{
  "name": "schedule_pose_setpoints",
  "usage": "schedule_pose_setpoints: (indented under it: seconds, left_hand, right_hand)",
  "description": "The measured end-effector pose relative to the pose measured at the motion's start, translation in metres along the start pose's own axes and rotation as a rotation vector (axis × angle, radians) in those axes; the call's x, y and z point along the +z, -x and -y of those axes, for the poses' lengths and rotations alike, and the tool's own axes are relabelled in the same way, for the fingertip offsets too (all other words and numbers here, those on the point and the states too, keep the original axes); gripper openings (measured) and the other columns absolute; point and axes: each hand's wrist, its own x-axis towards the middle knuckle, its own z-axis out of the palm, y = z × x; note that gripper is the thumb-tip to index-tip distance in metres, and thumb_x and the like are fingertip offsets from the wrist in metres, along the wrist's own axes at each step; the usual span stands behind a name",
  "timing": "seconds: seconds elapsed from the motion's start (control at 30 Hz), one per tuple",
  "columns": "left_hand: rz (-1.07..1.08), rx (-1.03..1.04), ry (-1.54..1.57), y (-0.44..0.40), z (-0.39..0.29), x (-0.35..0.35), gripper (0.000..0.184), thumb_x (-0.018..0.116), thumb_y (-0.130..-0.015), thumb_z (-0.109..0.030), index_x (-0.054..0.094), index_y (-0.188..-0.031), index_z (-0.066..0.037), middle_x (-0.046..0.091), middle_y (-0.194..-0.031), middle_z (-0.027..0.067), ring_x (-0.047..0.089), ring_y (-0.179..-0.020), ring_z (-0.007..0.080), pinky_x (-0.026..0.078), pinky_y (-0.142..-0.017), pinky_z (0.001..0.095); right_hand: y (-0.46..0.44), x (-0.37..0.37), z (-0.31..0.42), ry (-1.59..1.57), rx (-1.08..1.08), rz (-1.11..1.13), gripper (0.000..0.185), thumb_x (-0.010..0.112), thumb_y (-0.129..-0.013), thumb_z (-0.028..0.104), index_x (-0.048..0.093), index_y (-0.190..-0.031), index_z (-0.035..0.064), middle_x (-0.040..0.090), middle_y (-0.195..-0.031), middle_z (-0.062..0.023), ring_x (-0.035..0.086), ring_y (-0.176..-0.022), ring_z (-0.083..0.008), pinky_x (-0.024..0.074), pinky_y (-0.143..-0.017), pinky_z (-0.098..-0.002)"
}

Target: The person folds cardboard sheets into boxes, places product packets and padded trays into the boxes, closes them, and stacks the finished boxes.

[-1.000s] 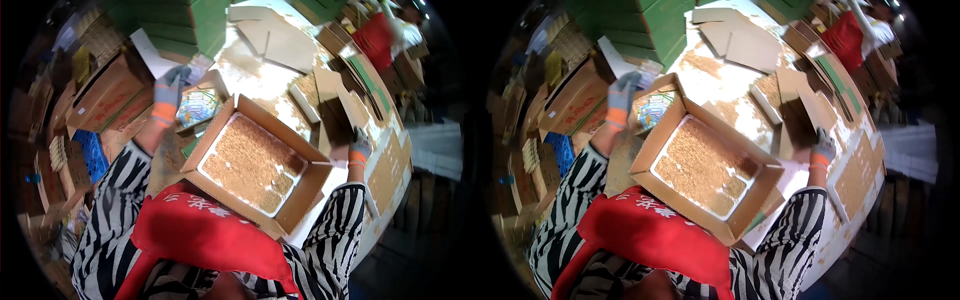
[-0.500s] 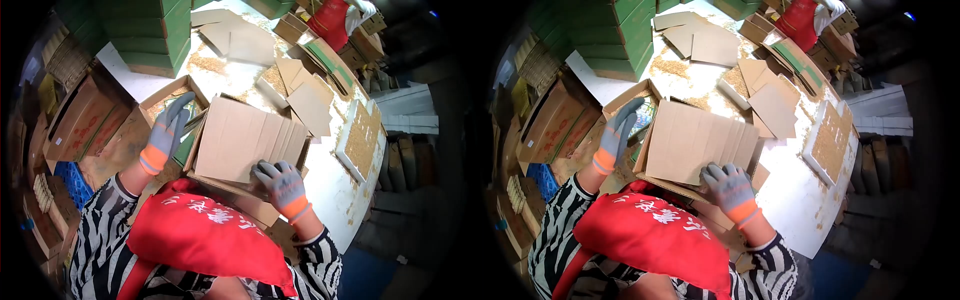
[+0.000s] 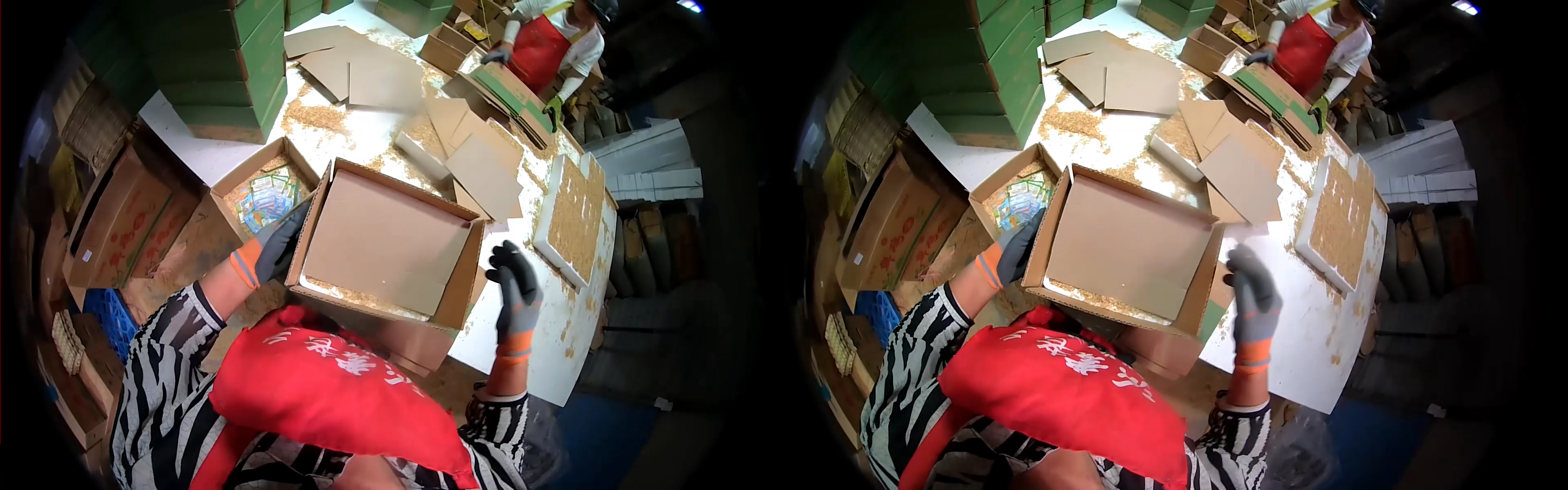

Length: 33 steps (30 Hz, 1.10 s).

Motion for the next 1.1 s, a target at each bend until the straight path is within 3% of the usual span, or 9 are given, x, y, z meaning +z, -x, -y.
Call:
schedule_pose_setpoints:
  seconds: [0.13,0.3,0.47,0.5,0.6,0.7,0.83,0.93,1.1]
  left_hand:
    - [-0.048,0.003,-0.093,0.004,0.002,-0.003,0.050,0.047,-0.099,-0.041,0.044,-0.138,-0.010,0.057,-0.128,0.0050,0.058,-0.112,0.0162,0.049,-0.095,0.0326]
    - [-0.110,0.014,-0.163,0.012,-0.009,0.012,0.049,0.046,-0.099,-0.042,0.047,-0.135,-0.009,0.059,-0.125,0.0046,0.060,-0.108,0.0146,0.050,-0.093,0.0310]
    - [-0.082,-0.020,-0.157,0.013,-0.004,-0.006,0.052,0.048,-0.098,-0.043,0.046,-0.136,-0.008,0.058,-0.126,0.0059,0.059,-0.109,0.0141,0.050,-0.093,0.0319]
    - [-0.066,-0.013,-0.190,0.011,-0.002,-0.008,0.053,0.049,-0.097,-0.043,0.047,-0.136,-0.007,0.058,-0.126,0.0059,0.059,-0.109,0.0134,0.049,-0.093,0.0316]
    - [0.096,0.123,-0.611,-0.006,0.003,-0.024,0.066,0.060,-0.090,-0.049,0.045,-0.136,-0.004,0.057,-0.127,0.0087,0.054,-0.115,0.0190,0.045,-0.097,0.0339]
    - [-0.322,0.255,-1.167,-0.035,0.035,-0.012,0.075,0.076,-0.078,-0.041,0.045,-0.135,-0.002,0.052,-0.130,0.0135,0.049,-0.118,0.0248,0.039,-0.103,0.0367]
    - [-0.112,0.264,-1.049,-0.033,0.031,-0.011,0.075,0.076,-0.079,-0.033,0.041,-0.138,-0.001,0.048,-0.135,0.0145,0.045,-0.124,0.0244,0.037,-0.105,0.0373]
    - [-0.081,0.289,-0.984,-0.023,0.034,0.000,0.091,0.080,-0.075,-0.021,0.026,-0.146,-0.003,0.047,-0.137,0.0126,0.044,-0.125,0.0218,0.037,-0.105,0.0352]
    - [-0.204,0.412,-1.116,-0.013,-0.007,0.057,0.101,0.081,-0.071,-0.042,0.027,-0.145,0.001,0.040,-0.143,0.0184,0.039,-0.132,0.0275,0.031,-0.110,0.0379]
  right_hand:
    - [-0.016,0.062,0.034,0.557,-0.478,0.500,0.042,0.061,-0.086,0.010,0.056,-0.128,0.0113,0.054,-0.130,-0.0181,0.055,-0.116,-0.0317,0.0481,-0.092,-0.0405]
    - [-0.021,0.104,-0.015,1.119,-0.533,0.965,0.057,0.065,-0.079,0.024,0.048,-0.133,0.0157,0.047,-0.131,-0.0173,0.045,-0.118,-0.0375,0.0410,-0.099,-0.0425]
    - [-0.026,0.039,0.013,0.691,-0.573,0.458,0.051,0.061,-0.076,0.001,0.055,-0.125,0.0121,0.053,-0.130,-0.0171,0.053,-0.117,-0.0340,0.0457,-0.097,-0.0394]
    - [-0.026,0.015,0.006,0.483,-0.384,0.370,0.051,0.051,-0.080,-0.012,0.055,-0.127,0.0059,0.055,-0.131,-0.0127,0.052,-0.123,-0.0269,0.0437,-0.101,-0.0371]
    - [-0.025,-0.019,-0.033,-0.296,0.076,0.208,0.053,0.048,-0.092,0.004,0.034,-0.143,0.0003,0.041,-0.144,-0.0151,0.039,-0.134,-0.0236,0.0355,-0.108,-0.0363]
    - [-0.009,0.016,-0.113,-0.088,0.312,0.277,0.067,0.061,-0.088,0.015,0.029,-0.145,-0.0007,0.041,-0.141,-0.0159,0.042,-0.126,-0.0203,0.0375,-0.103,-0.0318]
    - [0.006,0.061,-0.139,0.034,0.289,0.208,0.073,0.077,-0.079,0.022,0.039,-0.134,-0.0058,0.059,-0.117,-0.0116,0.056,-0.101,-0.0192,0.0470,-0.087,-0.0304]
    - [0.017,0.051,-0.108,-0.066,0.400,0.148,0.073,0.076,-0.079,0.022,0.038,-0.134,-0.0064,0.057,-0.118,-0.0121,0.055,-0.102,-0.0184,0.0474,-0.086,-0.0300]
    - [0.014,0.033,-0.122,-0.349,0.225,0.152,0.062,0.059,-0.091,0.020,0.032,-0.141,-0.0032,0.048,-0.133,-0.0126,0.051,-0.112,-0.0218,0.0447,-0.093,-0.0316]
